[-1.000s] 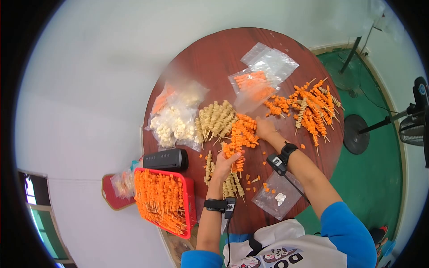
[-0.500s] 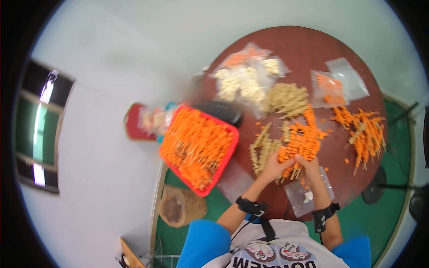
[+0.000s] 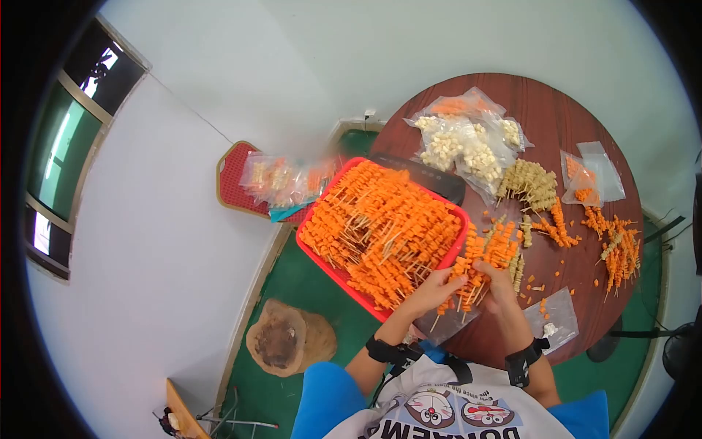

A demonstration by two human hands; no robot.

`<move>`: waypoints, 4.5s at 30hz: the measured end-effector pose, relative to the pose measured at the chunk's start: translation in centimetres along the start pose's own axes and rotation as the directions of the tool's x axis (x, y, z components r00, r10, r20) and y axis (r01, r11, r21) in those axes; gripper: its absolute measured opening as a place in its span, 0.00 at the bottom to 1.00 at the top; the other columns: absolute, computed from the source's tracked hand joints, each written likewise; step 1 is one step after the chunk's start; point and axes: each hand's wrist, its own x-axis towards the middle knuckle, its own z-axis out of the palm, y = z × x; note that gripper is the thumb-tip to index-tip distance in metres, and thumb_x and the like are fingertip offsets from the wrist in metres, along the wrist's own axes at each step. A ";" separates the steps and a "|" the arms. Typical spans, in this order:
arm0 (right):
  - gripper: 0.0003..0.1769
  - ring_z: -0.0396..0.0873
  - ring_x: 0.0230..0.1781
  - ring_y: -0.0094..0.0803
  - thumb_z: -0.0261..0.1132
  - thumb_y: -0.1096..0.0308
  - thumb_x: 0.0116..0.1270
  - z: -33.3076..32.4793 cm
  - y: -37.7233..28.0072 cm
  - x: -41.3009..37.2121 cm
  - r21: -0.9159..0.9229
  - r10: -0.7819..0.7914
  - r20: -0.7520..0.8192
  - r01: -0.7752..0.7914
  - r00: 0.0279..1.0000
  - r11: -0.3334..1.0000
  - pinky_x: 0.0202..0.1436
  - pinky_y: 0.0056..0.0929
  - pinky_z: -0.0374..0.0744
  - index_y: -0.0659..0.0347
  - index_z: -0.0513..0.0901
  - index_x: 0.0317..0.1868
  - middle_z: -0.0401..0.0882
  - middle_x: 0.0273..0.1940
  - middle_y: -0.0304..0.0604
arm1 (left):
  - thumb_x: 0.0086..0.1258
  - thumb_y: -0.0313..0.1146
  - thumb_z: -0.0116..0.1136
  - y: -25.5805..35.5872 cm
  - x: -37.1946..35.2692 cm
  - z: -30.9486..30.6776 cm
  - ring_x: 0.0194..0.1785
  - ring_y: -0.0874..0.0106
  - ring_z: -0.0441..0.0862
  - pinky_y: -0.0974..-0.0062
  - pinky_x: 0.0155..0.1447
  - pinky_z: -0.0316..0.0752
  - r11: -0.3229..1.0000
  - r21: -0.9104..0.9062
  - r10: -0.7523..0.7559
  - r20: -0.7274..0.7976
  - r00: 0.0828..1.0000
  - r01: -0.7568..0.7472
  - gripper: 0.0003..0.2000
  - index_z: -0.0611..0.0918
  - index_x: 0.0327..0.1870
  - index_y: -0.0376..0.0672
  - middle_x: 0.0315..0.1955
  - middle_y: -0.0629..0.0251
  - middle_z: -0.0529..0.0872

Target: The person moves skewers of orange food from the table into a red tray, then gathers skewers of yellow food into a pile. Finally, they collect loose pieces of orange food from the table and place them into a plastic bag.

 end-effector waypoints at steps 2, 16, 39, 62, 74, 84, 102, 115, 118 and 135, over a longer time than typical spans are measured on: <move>0.13 0.77 0.34 0.31 0.60 0.79 0.52 3.0 2.0 0.7 -0.031 -0.059 -0.005 0.059 0.998 0.998 0.37 0.29 0.77 0.66 0.73 0.40 0.76 0.34 0.42 | 0.66 0.40 0.48 -0.1 -1.2 -3.5 0.21 0.80 0.73 0.85 0.23 0.70 1.000 -0.030 0.008 -0.032 0.999 -0.009 0.15 0.73 0.44 0.35 0.28 0.67 0.78; 0.21 0.75 0.35 0.34 0.60 0.75 0.53 24.9 10.9 10.5 -0.031 -0.048 -0.105 0.045 0.993 0.999 0.31 0.31 0.76 0.70 0.65 0.47 0.73 0.40 0.48 | 0.58 0.36 0.53 8.2 -2.4 -25.4 0.35 0.75 0.77 0.81 0.34 0.72 0.956 0.231 -0.092 -0.349 0.933 0.180 0.18 0.72 0.47 0.35 0.37 0.61 0.79; 0.16 0.80 0.23 0.40 0.60 0.66 0.54 26.7 8.2 14.2 -0.955 -0.179 -0.124 -0.069 0.976 0.287 0.25 0.34 0.81 0.77 0.76 0.27 0.78 0.26 0.57 | 0.55 0.31 0.56 7.8 7.4 -32.0 0.33 0.67 0.78 0.69 0.34 0.72 0.759 0.602 0.018 -0.400 0.916 0.247 0.17 0.75 0.44 0.31 0.35 0.55 0.79; 0.09 0.74 0.21 0.20 0.56 0.70 0.59 2.8 7.0 -9.0 -0.827 -0.392 -0.226 0.037 0.892 0.561 0.22 0.17 0.72 0.67 0.77 0.37 0.78 0.25 0.40 | 0.53 0.29 0.58 3.9 9.6 -35.7 0.19 0.72 0.75 0.78 0.18 0.67 0.843 0.494 -0.018 -0.370 0.929 0.214 0.16 0.76 0.43 0.33 0.23 0.60 0.79; 0.09 0.71 0.19 0.17 0.56 0.71 0.58 -0.3 6.7 -14.3 -0.855 -0.554 -0.279 0.060 0.784 0.516 0.20 0.16 0.69 0.67 0.77 0.35 0.76 0.23 0.38 | 0.53 0.22 0.54 3.8 11.4 -34.2 0.39 0.70 0.77 0.77 0.43 0.71 0.802 0.594 0.366 -0.413 0.834 -0.058 0.13 0.77 0.41 0.32 0.37 0.58 0.80; 0.09 0.76 0.25 0.24 0.57 0.71 0.57 -4.0 7.5 -17.0 -0.933 -0.656 -0.238 0.020 0.716 0.360 0.30 0.22 0.72 0.69 0.77 0.33 0.78 0.25 0.43 | 0.63 0.38 0.45 -1.3 15.4 -36.7 0.43 0.64 0.78 0.72 0.46 0.69 0.684 0.711 0.578 -0.392 0.716 -0.163 0.18 0.76 0.44 0.31 0.38 0.52 0.80; 0.06 0.75 0.21 0.31 0.57 0.73 0.54 -6.5 9.2 -22.4 -0.939 -0.760 -0.343 -0.198 0.553 0.280 0.27 0.25 0.72 0.69 0.77 0.30 0.76 0.21 0.47 | 0.58 0.35 0.53 8.3 19.8 -33.0 0.40 0.71 0.78 0.76 0.44 0.71 0.648 0.758 0.156 -0.233 0.960 0.079 0.14 0.79 0.42 0.38 0.36 0.60 0.82; 0.12 0.78 0.30 0.42 0.57 0.63 0.55 -9.0 5.3 -21.4 -0.891 -0.631 -0.446 -0.380 0.634 0.248 0.35 0.35 0.75 0.63 0.79 0.33 0.79 0.28 0.49 | 0.63 0.37 0.50 10.7 15.7 -28.3 0.45 0.71 0.75 0.77 0.48 0.68 0.625 0.703 0.676 -0.270 0.685 -0.340 0.16 0.75 0.47 0.35 0.40 0.59 0.79; 0.13 0.78 0.31 0.44 0.57 0.63 0.54 -14.1 2.8 -16.2 -0.931 -0.573 -0.361 -0.323 0.736 0.172 0.36 0.37 0.75 0.63 0.79 0.34 0.79 0.29 0.50 | 0.65 0.36 0.49 13.1 7.9 -17.9 0.44 0.74 0.74 0.78 0.47 0.67 0.748 0.495 0.602 -0.226 0.766 -0.441 0.14 0.75 0.46 0.36 0.38 0.63 0.79; 0.60 0.61 0.56 0.44 0.69 0.48 0.40 -22.0 -15.5 17.0 -0.929 -0.393 -0.302 -0.362 0.869 -0.085 0.54 0.39 0.66 0.67 0.41 0.63 0.58 0.56 0.55 | 0.64 0.32 0.51 -7.9 3.0 16.3 0.39 0.79 0.76 0.82 0.44 0.70 0.945 0.308 -0.123 0.039 0.992 0.105 0.13 0.74 0.47 0.36 0.37 0.64 0.80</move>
